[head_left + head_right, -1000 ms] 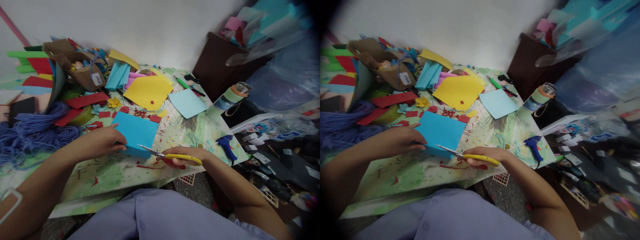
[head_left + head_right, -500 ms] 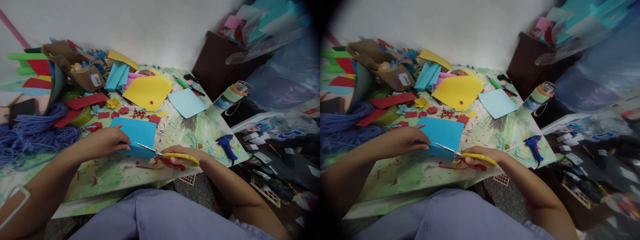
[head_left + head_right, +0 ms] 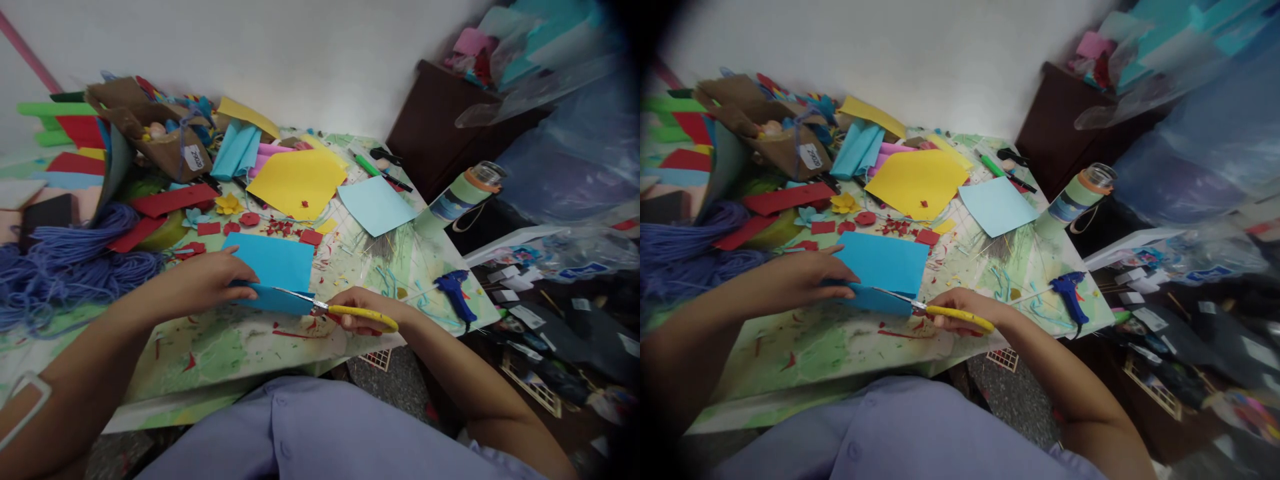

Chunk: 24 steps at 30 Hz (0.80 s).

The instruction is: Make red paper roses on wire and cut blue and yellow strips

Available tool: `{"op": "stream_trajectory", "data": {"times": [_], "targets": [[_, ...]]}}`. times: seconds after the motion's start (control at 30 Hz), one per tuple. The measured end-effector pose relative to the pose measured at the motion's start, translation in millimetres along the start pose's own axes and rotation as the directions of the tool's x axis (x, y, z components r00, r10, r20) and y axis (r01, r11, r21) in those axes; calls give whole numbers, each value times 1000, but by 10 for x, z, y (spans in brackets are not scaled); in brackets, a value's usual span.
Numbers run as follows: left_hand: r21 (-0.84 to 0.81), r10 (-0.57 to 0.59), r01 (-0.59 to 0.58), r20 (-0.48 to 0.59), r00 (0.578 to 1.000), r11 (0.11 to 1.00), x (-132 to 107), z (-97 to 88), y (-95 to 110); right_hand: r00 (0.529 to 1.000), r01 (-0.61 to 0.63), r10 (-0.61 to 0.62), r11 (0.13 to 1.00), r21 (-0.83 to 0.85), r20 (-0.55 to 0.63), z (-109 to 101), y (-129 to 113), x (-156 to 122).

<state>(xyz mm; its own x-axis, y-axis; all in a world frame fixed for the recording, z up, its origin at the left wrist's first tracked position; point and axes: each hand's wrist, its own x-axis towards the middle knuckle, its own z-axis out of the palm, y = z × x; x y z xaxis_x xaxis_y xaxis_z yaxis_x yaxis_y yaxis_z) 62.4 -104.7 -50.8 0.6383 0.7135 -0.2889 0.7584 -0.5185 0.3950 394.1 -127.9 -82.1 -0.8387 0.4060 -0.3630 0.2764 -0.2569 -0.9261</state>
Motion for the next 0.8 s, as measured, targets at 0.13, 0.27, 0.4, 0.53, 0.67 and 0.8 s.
{"op": "stream_trajectory", "data": {"times": [0.13, 0.27, 0.4, 0.53, 0.67, 0.8], "targets": [[35, -92, 93, -22, 996, 995, -83, -71, -46, 1000, 8, -8, 1000, -8, -1, -12, 25, -19], [60, -77, 75, 32, 997, 995, -81, -98, -18, 999, 37, -36, 999, -38, 31, -16, 34, 12], [52, -41, 39, 24, 999, 998, -40, -85, 12, 991, 115, -106, 988, -105, 83, -18, 12, 64], [52, -6, 6, 0, 1000, 999, -45, -83, -29, 975, 213, -194, 952, -220, 104, -36, -30, 72], [86, -59, 59, -11, 998, 995, -89, -103, -84, 984, 149, -121, 959, -239, 127, -92, -66, 36], [101, -57, 57, -9, 998, 993, -78, -106, -60, 987, 107, -72, 961, -256, 144, -133, -128, 17]]}}
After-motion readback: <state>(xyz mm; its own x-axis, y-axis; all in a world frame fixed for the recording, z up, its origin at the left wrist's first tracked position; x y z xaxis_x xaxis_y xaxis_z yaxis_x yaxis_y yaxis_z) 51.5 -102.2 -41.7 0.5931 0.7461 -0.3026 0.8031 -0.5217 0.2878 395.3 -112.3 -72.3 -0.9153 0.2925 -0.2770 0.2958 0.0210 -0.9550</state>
